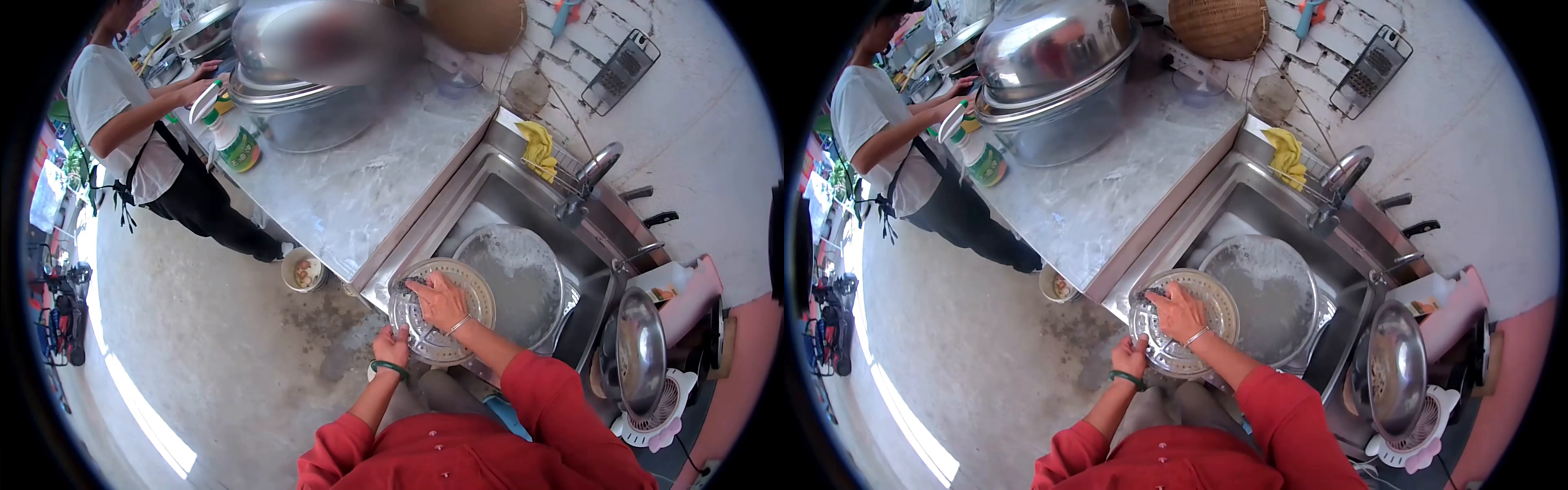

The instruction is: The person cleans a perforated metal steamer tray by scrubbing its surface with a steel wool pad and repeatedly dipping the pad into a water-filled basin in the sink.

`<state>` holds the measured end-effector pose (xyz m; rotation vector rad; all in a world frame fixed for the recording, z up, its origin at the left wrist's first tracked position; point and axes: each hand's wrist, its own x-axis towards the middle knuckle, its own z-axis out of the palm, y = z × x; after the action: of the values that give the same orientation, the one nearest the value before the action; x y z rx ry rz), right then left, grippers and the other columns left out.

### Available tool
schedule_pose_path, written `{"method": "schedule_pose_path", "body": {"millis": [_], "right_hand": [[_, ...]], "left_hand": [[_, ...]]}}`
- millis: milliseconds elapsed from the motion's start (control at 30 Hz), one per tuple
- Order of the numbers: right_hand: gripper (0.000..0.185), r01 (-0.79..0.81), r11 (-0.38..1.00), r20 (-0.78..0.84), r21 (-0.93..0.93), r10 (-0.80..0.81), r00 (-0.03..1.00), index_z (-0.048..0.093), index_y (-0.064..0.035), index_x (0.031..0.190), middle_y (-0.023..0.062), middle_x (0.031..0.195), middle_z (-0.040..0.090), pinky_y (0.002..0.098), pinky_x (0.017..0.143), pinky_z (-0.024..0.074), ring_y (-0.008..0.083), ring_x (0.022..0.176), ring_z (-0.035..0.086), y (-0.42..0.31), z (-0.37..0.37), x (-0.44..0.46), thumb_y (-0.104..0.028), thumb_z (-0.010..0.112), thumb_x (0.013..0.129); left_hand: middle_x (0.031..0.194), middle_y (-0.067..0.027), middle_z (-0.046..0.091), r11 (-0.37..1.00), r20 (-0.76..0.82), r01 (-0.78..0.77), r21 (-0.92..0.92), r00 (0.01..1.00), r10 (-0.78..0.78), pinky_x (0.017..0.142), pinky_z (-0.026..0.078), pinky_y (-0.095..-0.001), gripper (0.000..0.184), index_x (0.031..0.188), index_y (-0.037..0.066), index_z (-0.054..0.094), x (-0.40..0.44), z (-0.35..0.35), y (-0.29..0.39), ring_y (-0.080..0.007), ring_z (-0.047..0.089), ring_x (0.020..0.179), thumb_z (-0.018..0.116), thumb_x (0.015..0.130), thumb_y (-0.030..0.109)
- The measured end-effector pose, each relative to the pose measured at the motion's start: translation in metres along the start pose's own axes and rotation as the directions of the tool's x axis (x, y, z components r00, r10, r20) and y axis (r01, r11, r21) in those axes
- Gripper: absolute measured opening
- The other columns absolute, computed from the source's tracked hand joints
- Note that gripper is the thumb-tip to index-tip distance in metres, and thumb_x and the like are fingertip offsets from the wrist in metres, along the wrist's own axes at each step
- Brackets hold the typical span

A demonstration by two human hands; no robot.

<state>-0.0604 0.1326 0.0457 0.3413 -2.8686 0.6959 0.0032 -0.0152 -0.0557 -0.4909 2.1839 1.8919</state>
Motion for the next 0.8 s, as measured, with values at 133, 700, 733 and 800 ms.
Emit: {"method": "schedule_pose_path", "body": {"millis": [133,700,733,800], "right_hand": [[0.029,-0.223,0.970,-0.164,-0.100,0.205,0.965,0.067,-0.0208,0.102,0.0117,0.084,0.056,0.0438,0.066,0.0502,0.0302,0.080,0.060,0.056,-0.008,0.038,-0.015,0.055,0.076],[0.022,-0.790,-0.222,0.361,0.571,0.933,-0.002,0.069,-0.0098,0.096,0.0088,0.080,0.062,0.0347,0.054,0.0454,0.0217,0.061,0.055,0.221,0.023,-0.126,-0.014,0.060,0.076],[0.022,-0.792,-0.217,0.360,0.571,0.933,0.004,0.069,-0.0098,0.096,0.0088,0.080,0.062,0.0347,0.054,0.0454,0.0217,0.061,0.055,0.219,0.017,-0.119,-0.014,0.060,0.076],[0.020,-0.571,-0.145,0.335,0.808,0.910,0.243,0.068,-0.0116,0.097,-0.0009,0.073,0.057,0.0264,0.045,0.0352,0.0105,0.055,0.046,0.212,-0.002,-0.106,-0.010,0.059,0.079]], "left_hand": [[0.068,-0.0028,0.060,0.999,-0.014,-0.035,-0.010,0.999,0.035,0.042,0.040,-0.0255,0.020,0.089,-0.002,0.061,0.005,0.001,-0.012,-0.0083,0.050,0.050,0.060,0.088,0.018],[0.070,-0.0051,0.063,0.996,-0.022,0.007,-0.093,1.000,-0.009,0.041,0.042,-0.0250,0.022,0.089,-0.001,0.060,-0.012,0.007,0.000,-0.0101,0.054,0.050,0.061,0.089,0.021],[0.071,-0.0057,0.063,0.974,0.006,0.101,-0.203,0.995,-0.102,0.042,0.044,-0.0250,0.022,0.089,0.000,0.060,-0.021,0.008,0.012,-0.0106,0.056,0.051,0.061,0.089,0.022],[0.074,-0.0069,0.065,0.877,0.083,0.235,-0.420,0.972,-0.221,0.047,0.051,-0.0253,0.024,0.087,0.000,0.060,-0.035,0.009,0.036,-0.0119,0.060,0.054,0.062,0.088,0.024]]}}
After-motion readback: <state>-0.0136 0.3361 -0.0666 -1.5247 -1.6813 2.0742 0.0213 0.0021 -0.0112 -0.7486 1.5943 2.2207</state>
